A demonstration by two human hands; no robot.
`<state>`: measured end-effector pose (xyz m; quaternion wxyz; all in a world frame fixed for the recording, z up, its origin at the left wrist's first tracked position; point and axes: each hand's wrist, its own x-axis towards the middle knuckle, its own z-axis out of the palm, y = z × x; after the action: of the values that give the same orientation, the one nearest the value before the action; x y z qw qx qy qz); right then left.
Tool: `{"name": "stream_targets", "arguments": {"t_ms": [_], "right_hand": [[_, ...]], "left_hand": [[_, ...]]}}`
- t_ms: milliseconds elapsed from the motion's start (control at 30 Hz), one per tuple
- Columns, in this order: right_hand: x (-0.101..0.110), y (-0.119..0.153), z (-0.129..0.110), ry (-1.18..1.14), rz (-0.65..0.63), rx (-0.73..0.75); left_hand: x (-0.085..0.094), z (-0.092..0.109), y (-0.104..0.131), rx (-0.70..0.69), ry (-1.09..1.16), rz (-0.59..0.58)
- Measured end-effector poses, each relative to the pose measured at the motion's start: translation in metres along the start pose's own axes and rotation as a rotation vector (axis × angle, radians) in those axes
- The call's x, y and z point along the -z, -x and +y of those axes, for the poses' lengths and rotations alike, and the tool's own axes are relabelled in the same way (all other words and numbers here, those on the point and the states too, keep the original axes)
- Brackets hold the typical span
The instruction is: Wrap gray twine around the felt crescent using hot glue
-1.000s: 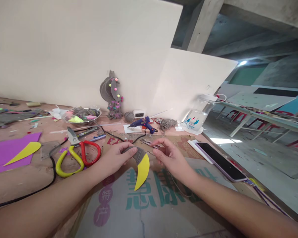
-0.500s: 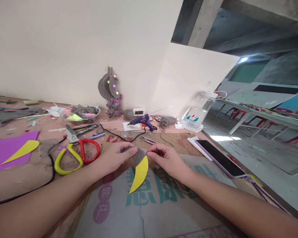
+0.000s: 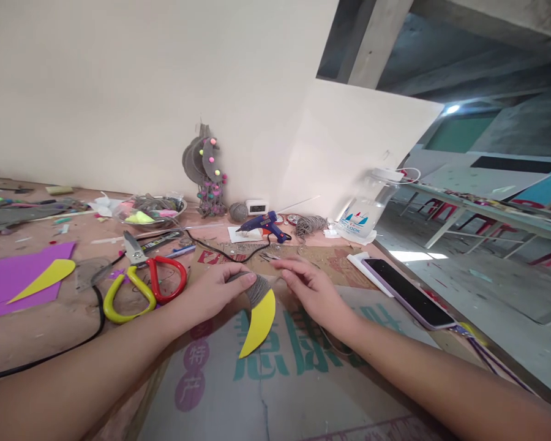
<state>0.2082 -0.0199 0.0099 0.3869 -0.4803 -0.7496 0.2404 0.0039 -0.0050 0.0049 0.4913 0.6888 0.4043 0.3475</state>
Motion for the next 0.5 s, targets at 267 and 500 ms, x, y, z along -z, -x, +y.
{"name": "stream_targets", "arguments": {"t_ms": [267,500], "right_hand": [[0.004,0.003,-0.008,-0.026,-0.095,-0.091],[-0.007,0.004,-0.007,-0.188,-0.23,-0.198]], "left_hand": [[-0.001,-0.006,-0.004,0.016,0.107,0.045],[0.0,-0.007,-0.005,-0.002,0.168,0.078]]}}
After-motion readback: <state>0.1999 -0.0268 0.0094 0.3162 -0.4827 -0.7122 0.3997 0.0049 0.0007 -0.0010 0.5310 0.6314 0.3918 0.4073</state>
